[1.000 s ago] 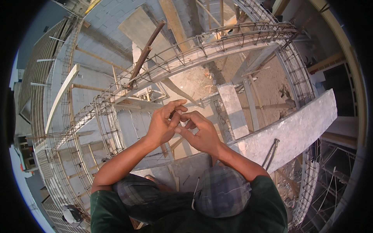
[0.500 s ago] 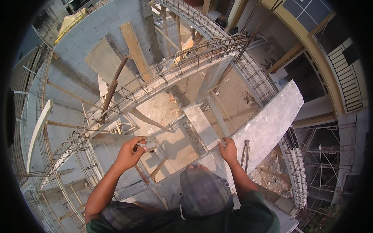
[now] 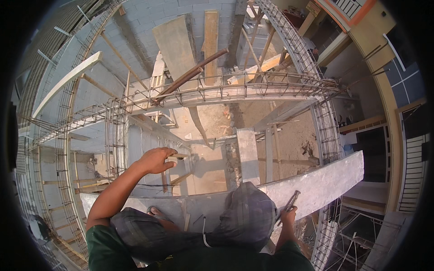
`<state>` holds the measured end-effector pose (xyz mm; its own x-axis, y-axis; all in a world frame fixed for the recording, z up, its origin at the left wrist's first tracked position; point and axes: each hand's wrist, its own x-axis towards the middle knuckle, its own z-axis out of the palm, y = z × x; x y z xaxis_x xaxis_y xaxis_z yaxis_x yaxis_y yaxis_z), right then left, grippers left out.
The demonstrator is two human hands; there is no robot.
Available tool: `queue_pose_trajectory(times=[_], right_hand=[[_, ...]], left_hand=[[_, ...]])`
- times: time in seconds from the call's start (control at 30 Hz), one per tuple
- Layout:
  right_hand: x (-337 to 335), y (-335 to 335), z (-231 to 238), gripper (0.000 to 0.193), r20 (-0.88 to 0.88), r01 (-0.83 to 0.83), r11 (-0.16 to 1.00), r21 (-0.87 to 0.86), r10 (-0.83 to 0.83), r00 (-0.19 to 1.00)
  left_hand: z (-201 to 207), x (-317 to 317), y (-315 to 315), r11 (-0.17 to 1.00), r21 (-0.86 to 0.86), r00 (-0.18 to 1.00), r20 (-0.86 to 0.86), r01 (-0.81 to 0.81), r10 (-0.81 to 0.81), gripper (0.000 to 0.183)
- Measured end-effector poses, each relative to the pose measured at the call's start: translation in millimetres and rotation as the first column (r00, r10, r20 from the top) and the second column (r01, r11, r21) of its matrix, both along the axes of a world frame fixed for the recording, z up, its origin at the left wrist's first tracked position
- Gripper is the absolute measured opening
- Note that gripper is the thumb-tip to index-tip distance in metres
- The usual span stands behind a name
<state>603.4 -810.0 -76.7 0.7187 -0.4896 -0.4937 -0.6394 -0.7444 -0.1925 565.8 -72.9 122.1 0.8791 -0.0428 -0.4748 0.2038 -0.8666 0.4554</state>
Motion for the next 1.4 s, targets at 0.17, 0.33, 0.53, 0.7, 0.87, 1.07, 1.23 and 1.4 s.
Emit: queue_pose_trajectory(times=[0.17, 0.33, 0.53, 0.7, 0.87, 1.07, 1.23, 1.4], right_hand=[[38.7, 35.3, 8.3, 0.067, -0.013, -0.109, 0.979, 0.173, 0.113, 0.994], [70.5, 133.8, 50.0, 0.056, -0.034, -0.279, 0.943, 0.179, 0.29, 0.957], [110.3, 299.7, 126.0, 0.045, -0.074, -0.571, 0.794, 0.209, 0.595, 0.8], [147.6, 440.5, 140.9, 0.041, -0.1, -0.794, 0.535, 0.29, 0.842, 0.53], [137.9, 583.5, 127.8, 0.047, 0.128, -0.941, -0.338, 0.034, 0.935, -0.331], [-25.8, 759.4, 90.1, 0.044, 0.207, -0.877, -0.437, 0.202, 0.894, -0.398], [-205.2, 849.2, 23.2, 0.041, 0.451, -0.823, -0.398, 0.405, 0.87, -0.199], [-294.4, 888.7, -15.3, 0.042, 0.327, -0.813, -0.176, 0.555, 0.945, 0.019]], left_hand=[[-26.8, -101.5, 47.8, 0.972, 0.069, 0.973, 0.072, -0.223, 0.218, 0.051], [-76.3, -269.0, 96.6, 0.773, -0.018, 0.752, 0.223, -0.634, 0.621, 0.05], [-120.4, -452.0, 132.8, 0.303, 0.243, 0.386, 0.492, -0.922, 0.78, 0.05], [-133.7, -493.2, 154.7, 0.376, 0.185, 0.408, 0.602, -0.908, 0.686, 0.044], [-149.2, -501.4, 185.4, 0.327, 0.18, 0.369, 0.577, -0.928, 0.729, 0.039], [-170.5, -512.2, 209.4, 0.333, 0.259, 0.412, 0.714, -0.907, 0.566, 0.033], [-181.6, -519.2, 210.0, 0.314, 0.12, 0.313, 0.654, -0.942, 0.689, 0.024], [-182.0, -517.0, 215.7, 0.304, 0.096, 0.285, 0.68, -0.948, 0.675, 0.018]])
